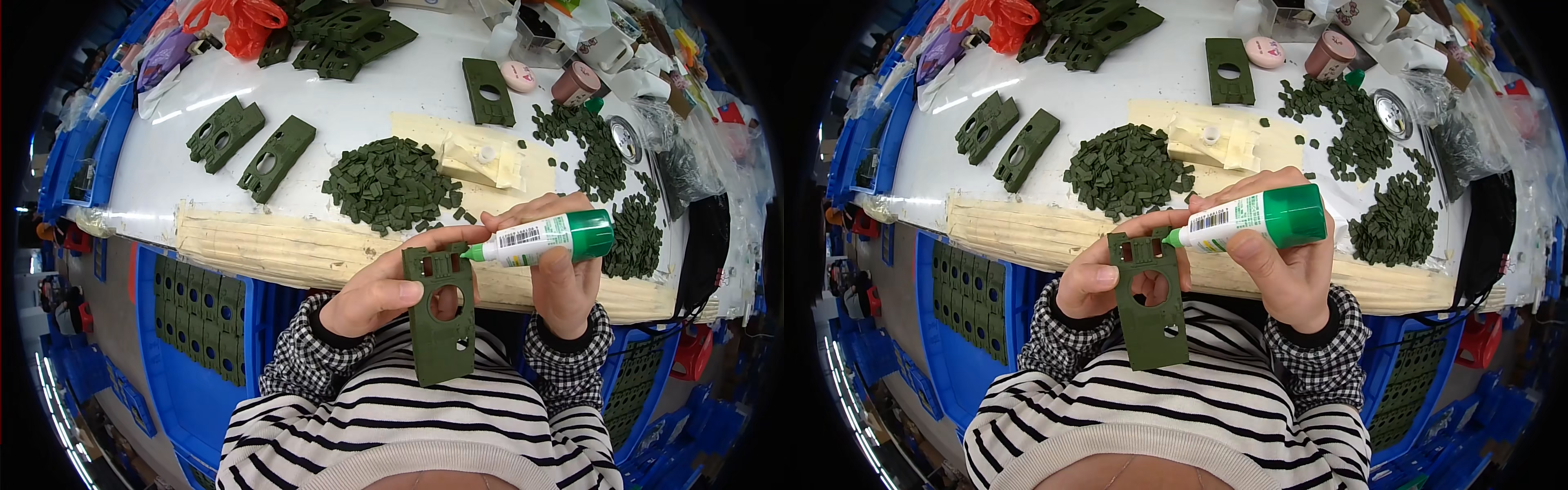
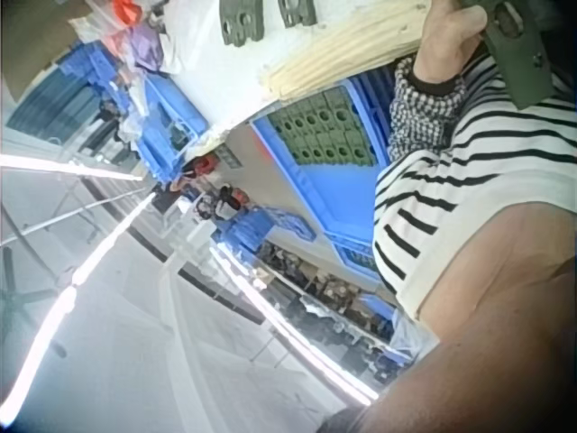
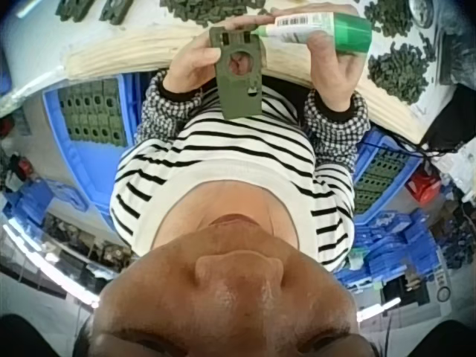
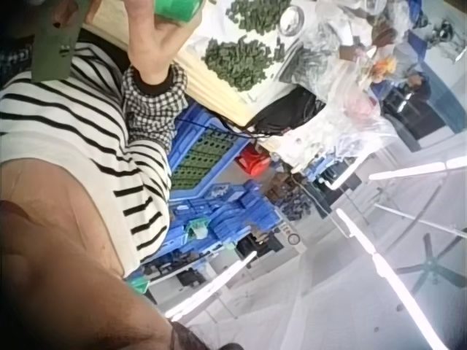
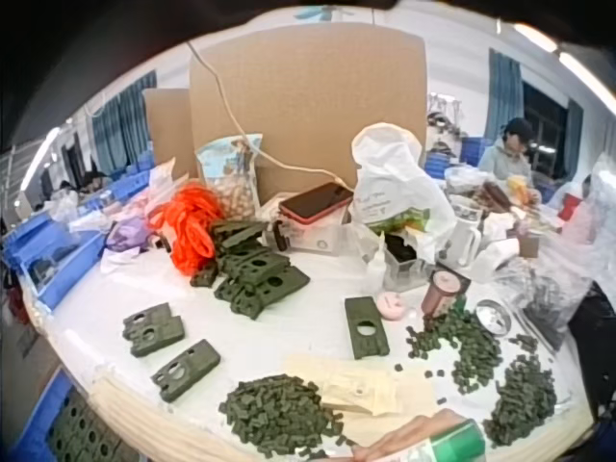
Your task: The user is applying glue to toy tank components and assembling them at a workbench.
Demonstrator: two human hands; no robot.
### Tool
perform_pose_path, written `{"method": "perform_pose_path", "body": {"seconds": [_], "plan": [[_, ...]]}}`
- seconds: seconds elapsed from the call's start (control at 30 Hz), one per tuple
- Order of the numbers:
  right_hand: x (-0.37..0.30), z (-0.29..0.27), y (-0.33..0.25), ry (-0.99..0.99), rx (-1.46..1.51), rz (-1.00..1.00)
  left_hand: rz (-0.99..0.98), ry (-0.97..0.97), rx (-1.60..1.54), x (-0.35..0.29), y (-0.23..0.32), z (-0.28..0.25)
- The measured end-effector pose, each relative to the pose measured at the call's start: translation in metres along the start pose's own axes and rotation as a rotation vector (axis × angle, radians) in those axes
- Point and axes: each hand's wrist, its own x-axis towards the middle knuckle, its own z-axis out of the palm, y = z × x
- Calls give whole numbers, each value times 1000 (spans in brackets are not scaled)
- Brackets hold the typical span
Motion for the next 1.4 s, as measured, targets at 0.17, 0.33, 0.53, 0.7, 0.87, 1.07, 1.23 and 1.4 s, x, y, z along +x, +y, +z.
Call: {"method": "perform_pose_path", "body": {"seconds": [0.17, 0.33, 0.53, 0.7, 0.87, 1.07, 1.23, 1.4], "plan": [[0, 1, 0, 5, -4, 1, -6, -1, 8, 0, 1, 0], [0, 1, -1, 9, -11, 10, 0, -7, 3, -1, 0, -1], [-1, 2, -1, 40, 98, 57, -15, -5, -10, -1, 2, -1], [0, 0, 0, -10, 31, 6, -4, 5, -8, 0, 2, 0], [0, 0, 1, -25, 26, -5, -5, 13, -5, 0, 3, 1], [-1, 0, 1, -21, 23, -3, -1, 19, 12, 0, 3, 1], [0, 1, 1, -27, 18, -8, -3, 23, 18, -1, 3, 1], [0, 1, -1, -28, 22, 2, 7, 6, 7, 0, 2, 0]]}}
